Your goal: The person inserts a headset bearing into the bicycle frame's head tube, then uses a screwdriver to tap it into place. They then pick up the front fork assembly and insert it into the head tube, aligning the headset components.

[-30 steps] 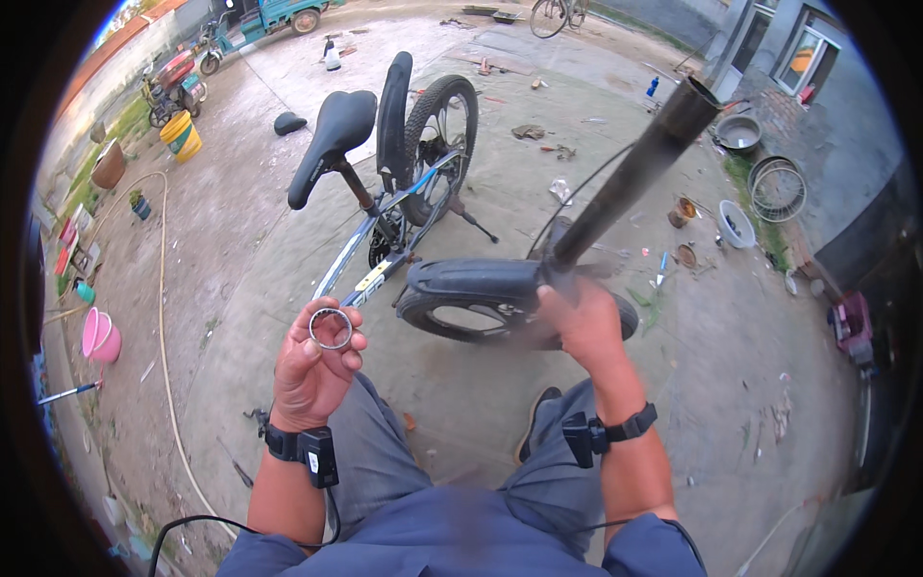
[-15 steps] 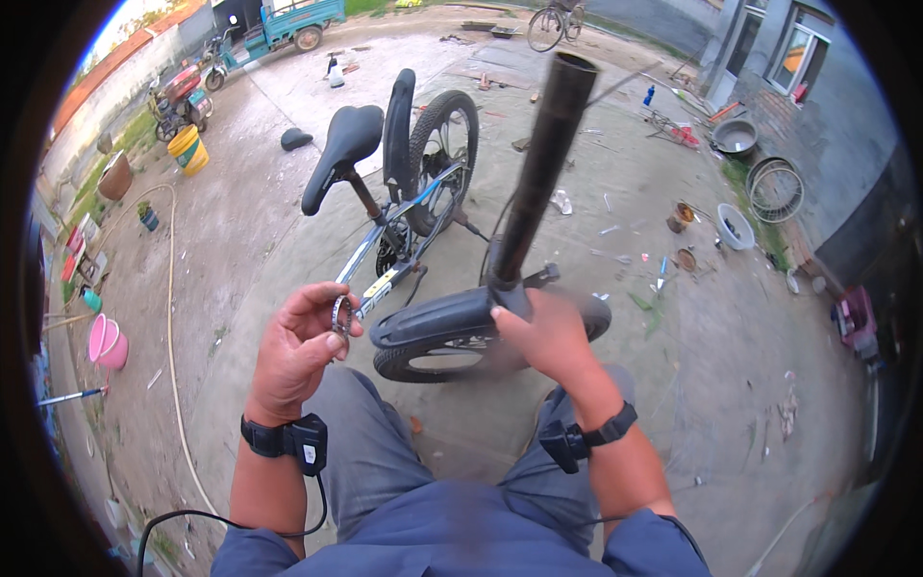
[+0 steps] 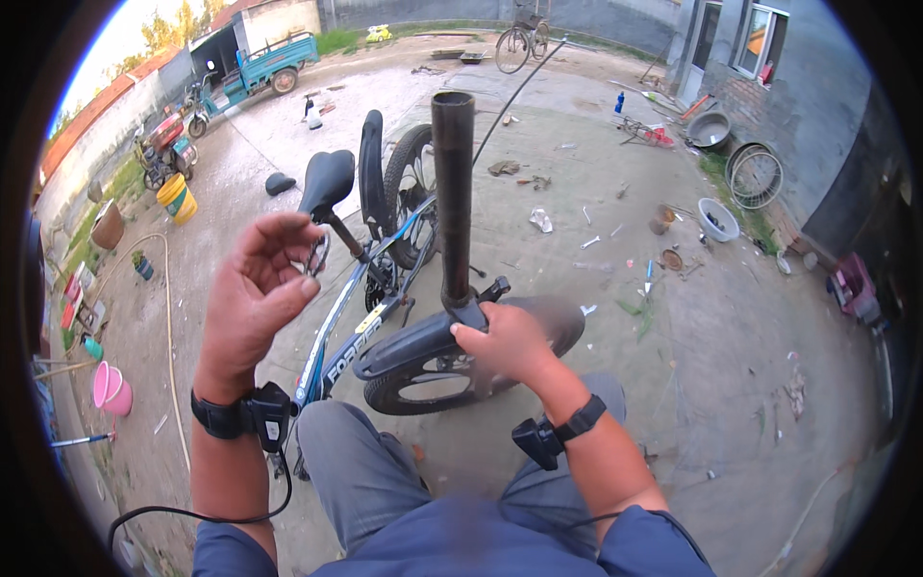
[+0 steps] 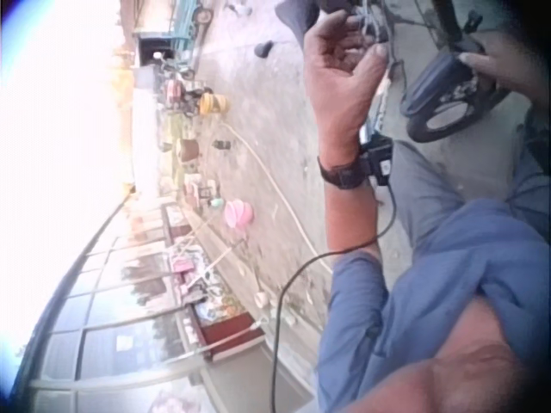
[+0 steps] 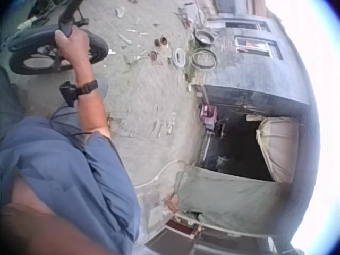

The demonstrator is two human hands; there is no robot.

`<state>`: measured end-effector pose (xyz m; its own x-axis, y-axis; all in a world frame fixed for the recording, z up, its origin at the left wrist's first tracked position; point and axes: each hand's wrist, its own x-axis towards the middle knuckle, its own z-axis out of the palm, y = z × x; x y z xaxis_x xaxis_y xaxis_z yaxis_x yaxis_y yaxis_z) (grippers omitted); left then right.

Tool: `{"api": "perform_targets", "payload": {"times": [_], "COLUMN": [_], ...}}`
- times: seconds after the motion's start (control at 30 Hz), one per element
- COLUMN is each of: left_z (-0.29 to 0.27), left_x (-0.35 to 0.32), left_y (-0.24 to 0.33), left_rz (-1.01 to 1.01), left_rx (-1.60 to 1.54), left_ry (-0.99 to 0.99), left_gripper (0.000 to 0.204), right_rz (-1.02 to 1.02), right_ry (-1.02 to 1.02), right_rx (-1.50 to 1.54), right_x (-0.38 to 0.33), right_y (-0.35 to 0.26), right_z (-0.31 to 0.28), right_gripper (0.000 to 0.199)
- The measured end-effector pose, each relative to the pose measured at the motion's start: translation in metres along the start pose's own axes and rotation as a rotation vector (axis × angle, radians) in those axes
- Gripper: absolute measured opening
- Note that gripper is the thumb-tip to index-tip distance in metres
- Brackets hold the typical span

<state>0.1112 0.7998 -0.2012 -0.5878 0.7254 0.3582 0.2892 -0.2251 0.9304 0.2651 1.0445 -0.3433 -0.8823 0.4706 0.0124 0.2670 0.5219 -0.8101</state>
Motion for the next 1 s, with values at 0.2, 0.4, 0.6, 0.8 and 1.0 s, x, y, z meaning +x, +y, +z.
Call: {"api": "perform_targets", "payload": {"times": [0.2, 0.4, 0.6, 0.8, 1.0], "left_z": [0.019, 0.035, 0.039, 0.041, 0.049], "left_x": [0.051, 0.075, 0.094, 0.104, 0.105], "left_y": [0.038, 0.053, 0.062, 0.068, 0.072], "left_rz": [0.187, 0.239, 0.309, 0.29, 0.307], "left_rx": [0.108, 0.293, 0.444, 0.519, 0.586], "left_ry": [-0.061, -0.054, -0.11, -0.171, -0.21], "left_gripper": [0.061, 0.056, 0.052, 0.052, 0.053], "right_rz": [-0.026, -0.04, -0.01, 0.03, -0.034], "right_ry": [-0.017, -0.001, -0.04, -0.056, -0.03], "right_rx": [-0.026, -0.043, -0.045, -0.035, -0.07], "right_x": [-0.001, 0.0, -0.002, -0.004, -0.004], "right_y": [-0.006, -0.007, -0.01, -0.009, -0.003], "right_z": [-0.001, -0.003, -0.01, -0.015, -0.015], "right_gripper": [0.043, 0.045, 0.045, 0.042, 0.043]}}
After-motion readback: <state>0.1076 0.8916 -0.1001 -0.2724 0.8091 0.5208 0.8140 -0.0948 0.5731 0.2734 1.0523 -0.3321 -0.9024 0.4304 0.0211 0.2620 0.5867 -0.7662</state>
